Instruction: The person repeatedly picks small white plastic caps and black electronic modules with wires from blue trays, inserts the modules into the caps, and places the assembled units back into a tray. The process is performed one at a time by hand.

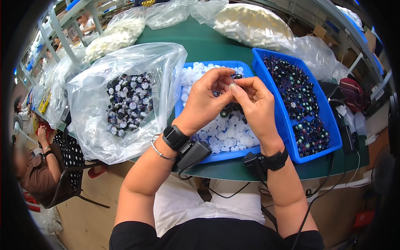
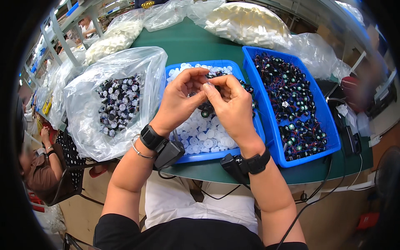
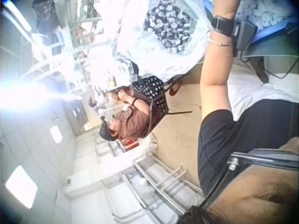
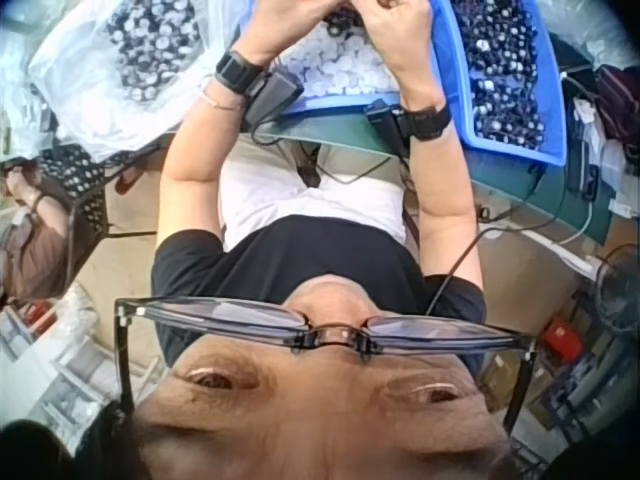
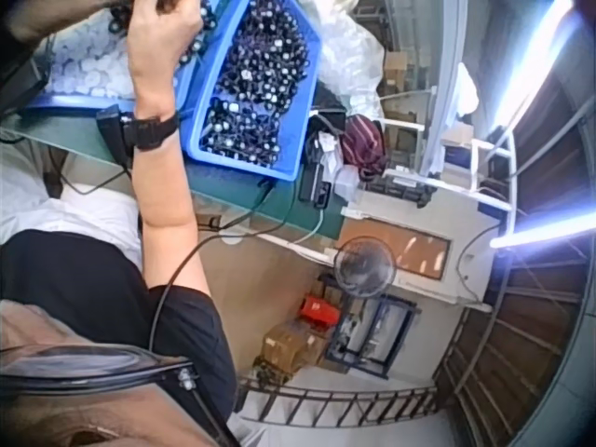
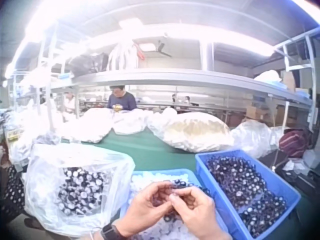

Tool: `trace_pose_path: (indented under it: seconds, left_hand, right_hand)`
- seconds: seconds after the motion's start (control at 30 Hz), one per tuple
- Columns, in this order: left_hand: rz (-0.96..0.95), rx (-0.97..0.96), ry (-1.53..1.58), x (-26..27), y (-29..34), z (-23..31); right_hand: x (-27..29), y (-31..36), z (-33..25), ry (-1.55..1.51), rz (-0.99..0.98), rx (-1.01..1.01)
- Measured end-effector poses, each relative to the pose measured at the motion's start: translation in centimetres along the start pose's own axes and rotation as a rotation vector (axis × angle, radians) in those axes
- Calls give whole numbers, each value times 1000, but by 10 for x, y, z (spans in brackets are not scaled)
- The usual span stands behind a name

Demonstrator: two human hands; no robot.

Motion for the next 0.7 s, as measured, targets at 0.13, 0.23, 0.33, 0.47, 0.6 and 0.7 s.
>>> trace_pose_path:
  seconds: [0.13, 0.23, 0.33, 0.47, 0.6, 0.7]
  left_hand:
    - [-31, -36, -54, -6, 2, 7]
    - [-73, 2, 47, -9, 3, 9]
    - [-120, 26, -2, -3, 0, 15]
    - [-142, 208, 51, 2, 7, 34]
    - [-68, 317, 264, 8, 30, 47]
    - [36, 358, 442, 4, 50, 51]
  right_hand:
    - [4, 1, -4, 55, 46, 26]
    - [6, -2, -10, 195, 128, 232]
    - [11, -1, -19, 395, 182, 432]
    - [6, 6, -28, 313, 133, 418]
    - [-4, 13, -38, 366, 83, 611]
    - [-9, 22, -44, 412, 67, 747]
Point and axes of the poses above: each hand's wrist, its own y-axis away from the middle knuckle, its own x-axis out of the back of the hand, z = x × y, the point moved 4 cm from there along -y, towards the middle knuckle, and after that the axes turned 1 degree about -x, right-handed, at the moved point
